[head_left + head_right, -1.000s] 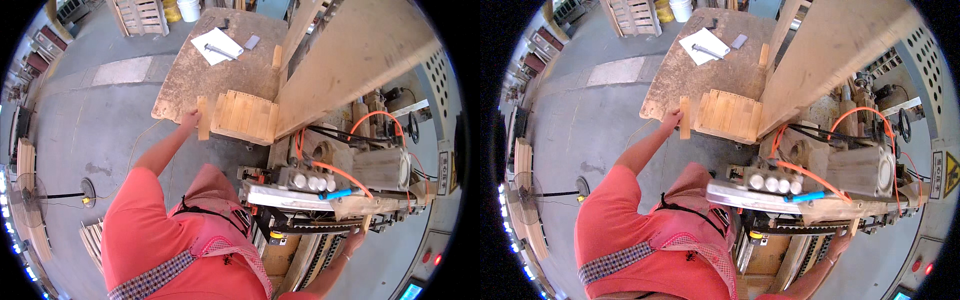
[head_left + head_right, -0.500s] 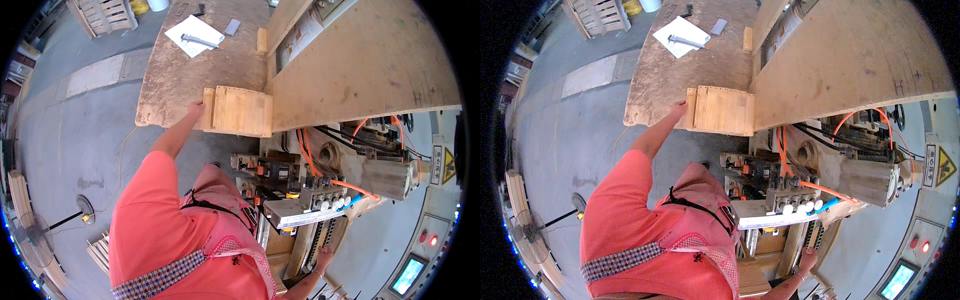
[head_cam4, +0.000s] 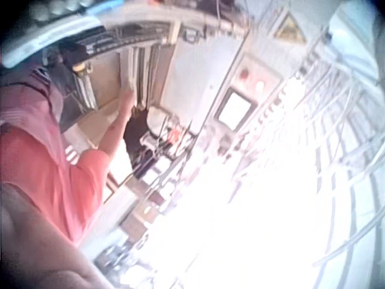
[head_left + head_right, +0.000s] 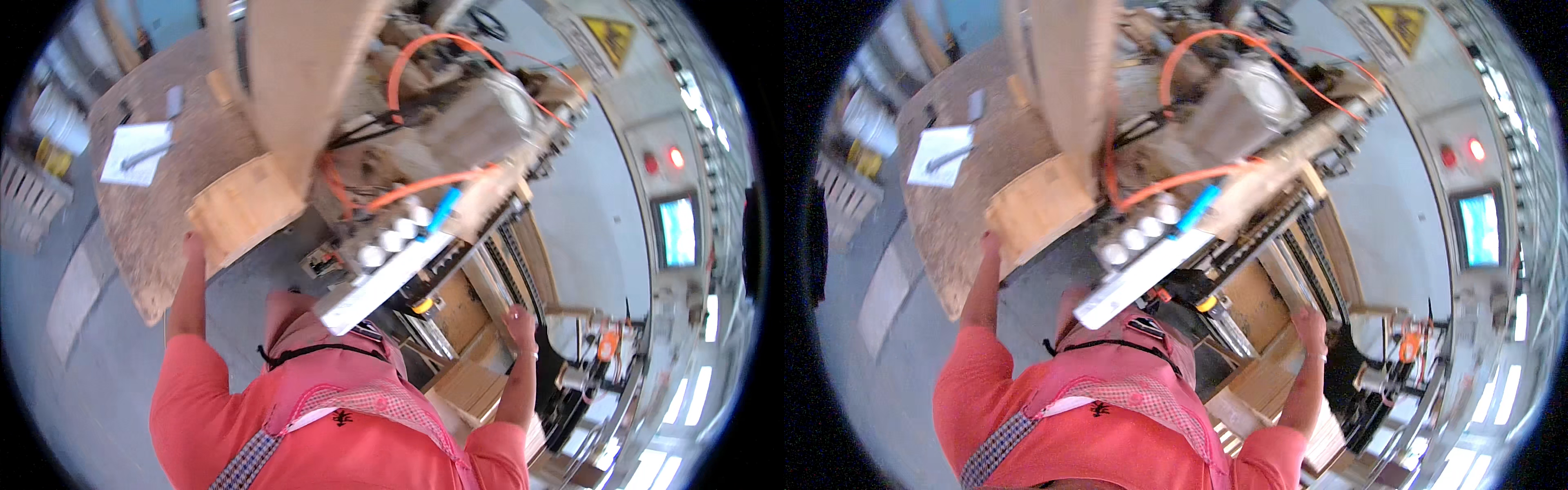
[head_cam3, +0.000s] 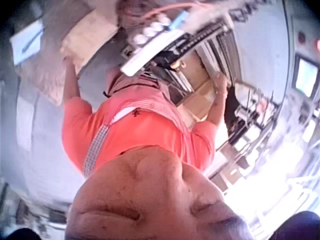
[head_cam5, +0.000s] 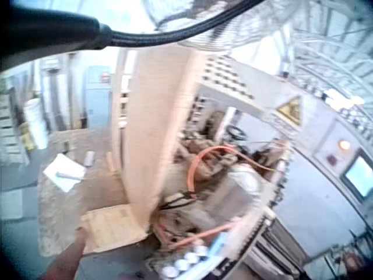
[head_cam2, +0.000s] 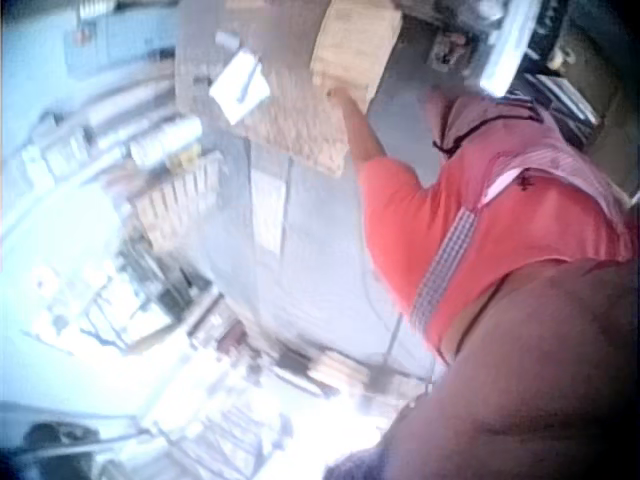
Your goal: The person operates a woodworking machine, repeatedly picking up small wooden blocks and feeding them into the processing unit. They then retrieve the processed blocks and stack them on a nearby pile. The task involves continuous manual handling of the wood pieces and interaction with the machine's controls.
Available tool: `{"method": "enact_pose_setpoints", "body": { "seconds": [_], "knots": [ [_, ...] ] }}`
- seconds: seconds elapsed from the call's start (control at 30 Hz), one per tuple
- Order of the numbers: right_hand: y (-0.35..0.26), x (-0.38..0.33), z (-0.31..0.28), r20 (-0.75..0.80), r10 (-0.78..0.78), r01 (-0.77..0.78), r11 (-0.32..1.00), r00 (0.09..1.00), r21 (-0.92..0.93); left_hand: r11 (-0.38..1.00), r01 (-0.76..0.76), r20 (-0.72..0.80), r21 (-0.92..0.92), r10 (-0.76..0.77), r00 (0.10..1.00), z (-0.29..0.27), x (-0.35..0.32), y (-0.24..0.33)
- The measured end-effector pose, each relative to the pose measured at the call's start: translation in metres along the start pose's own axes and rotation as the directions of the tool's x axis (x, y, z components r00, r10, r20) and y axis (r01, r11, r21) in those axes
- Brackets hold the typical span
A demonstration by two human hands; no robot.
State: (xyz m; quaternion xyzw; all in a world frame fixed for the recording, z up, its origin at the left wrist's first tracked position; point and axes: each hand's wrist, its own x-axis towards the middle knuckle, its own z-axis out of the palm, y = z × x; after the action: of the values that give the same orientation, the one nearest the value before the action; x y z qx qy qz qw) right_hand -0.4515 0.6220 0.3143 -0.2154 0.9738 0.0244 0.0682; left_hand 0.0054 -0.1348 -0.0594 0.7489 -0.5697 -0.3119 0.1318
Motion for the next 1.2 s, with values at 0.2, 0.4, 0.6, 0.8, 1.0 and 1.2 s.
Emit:
{"method": "enact_pose_setpoints", "body": {
  "seconds": [0.2, 0.4, 0.6, 0.8, 1.0, 1.2],
  "knots": [
    [-0.004, 0.023, -0.024, -0.227, 0.035, 0.009, 0.982, 0.973, 0.189, 0.893, -0.24, -0.184, -0.38, 0.182, 0.966, -0.01, -0.077, 0.009],
    [-0.001, 0.12, -0.043, -0.307, -0.037, 0.105, 0.973, 0.951, 0.207, 0.848, 0.063, 0.346, -0.527, 0.146, 0.927, -0.02, -0.248, -0.012],
    [0.001, 0.239, -0.05, -0.481, -0.161, 0.32, 0.908, 0.862, 0.27, 0.737, -0.538, 0.425, -0.408, 0.675, 0.603, -0.036, -0.494, 0.167],
    [-0.032, 0.315, -0.06, -0.39, -0.253, 0.322, 0.939, 0.886, 0.123, 0.279, -0.83, 0.262, -0.483, 0.95, 0.167, 0.008, -0.601, 0.288],
    [-0.038, 0.357, -0.042, -0.231, -0.235, 0.267, 0.956, 0.944, 0.118, 0.239, -0.899, 0.45, -0.368, 0.892, 0.053, 0.037, -0.61, 0.286],
    [-0.043, 0.364, -0.04, -0.181, -0.244, 0.269, 0.955, 0.953, 0.128, 0.228, -0.904, 0.441, -0.362, 0.896, 0.05, 0.038, -0.609, 0.287]
  ]
}}
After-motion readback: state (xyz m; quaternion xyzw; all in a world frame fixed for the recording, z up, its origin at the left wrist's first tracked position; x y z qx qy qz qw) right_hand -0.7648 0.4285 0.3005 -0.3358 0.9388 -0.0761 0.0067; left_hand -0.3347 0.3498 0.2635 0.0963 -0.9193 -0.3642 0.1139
